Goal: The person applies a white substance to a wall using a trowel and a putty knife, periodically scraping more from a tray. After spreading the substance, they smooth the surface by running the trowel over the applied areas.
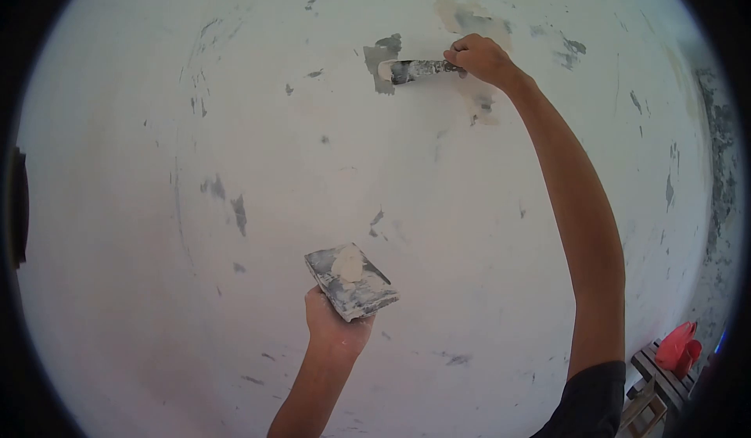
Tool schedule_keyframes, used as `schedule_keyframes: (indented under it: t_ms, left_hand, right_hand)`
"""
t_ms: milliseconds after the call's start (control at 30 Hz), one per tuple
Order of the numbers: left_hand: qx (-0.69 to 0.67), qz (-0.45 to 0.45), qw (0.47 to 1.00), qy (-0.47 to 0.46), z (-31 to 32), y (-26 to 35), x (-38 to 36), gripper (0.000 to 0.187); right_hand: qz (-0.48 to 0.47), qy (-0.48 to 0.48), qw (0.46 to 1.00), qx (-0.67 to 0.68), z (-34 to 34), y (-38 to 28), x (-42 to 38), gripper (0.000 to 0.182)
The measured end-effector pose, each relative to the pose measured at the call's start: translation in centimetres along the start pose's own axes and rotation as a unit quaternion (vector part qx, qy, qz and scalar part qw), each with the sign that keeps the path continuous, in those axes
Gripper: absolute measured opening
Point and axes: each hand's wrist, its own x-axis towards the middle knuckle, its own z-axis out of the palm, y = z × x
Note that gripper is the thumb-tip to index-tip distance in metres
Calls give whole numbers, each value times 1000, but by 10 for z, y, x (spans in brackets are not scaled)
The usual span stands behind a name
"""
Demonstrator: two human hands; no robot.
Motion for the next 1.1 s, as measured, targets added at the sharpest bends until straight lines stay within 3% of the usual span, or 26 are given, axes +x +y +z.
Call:
schedule_keyframes:
  t_ms: [167, 400, 600, 667, 733, 867, 933, 1000, 1033, 1100]
  left_hand:
    - [-3, 1, 1000, -9, -9, -1, 1, 31]
    - [-14, 7, 1000, -22, -10, -13, 2, 32]
    - [17, 22, 1000, 8, -13, -5, -11, 34]
    - [22, 38, 999, 31, -11, -3, -10, 36]
    - [10, 45, 999, -3, -13, -2, -7, 30]
    - [-21, 41, 999, 16, -6, -6, -9, 29]
    - [-13, 50, 998, -24, -11, -9, -9, 30]
    - [-16, 48, 999, -10, -14, -7, -13, 30]
    - [-18, 44, 999, 4, -15, -8, -16, 30]
    - [-17, 48, 999, -7, -19, -9, -14, 30]
  right_hand:
    - [-26, 48, 998, 11, -42, 11, 20, 40]
    - [-58, 41, 997, -3, -7, -40, 41, 36]
    - [24, 72, 992, -105, -29, 0, 31, 32]
    - [22, 90, 991, -97, -34, 4, 35, 32]
    - [-18, 104, 993, -55, -37, -8, 39, 34]
    - [-3, 49, 998, -36, -12, -26, 41, 33]
    - [9, 38, 996, -76, -9, -14, 38, 34]
    - [-2, 110, 984, -141, -12, 2, 29, 35]
    - [44, 78, 988, -123, -24, 4, 20, 35]
    - [43, 107, 989, -90, -23, -2, 16, 35]
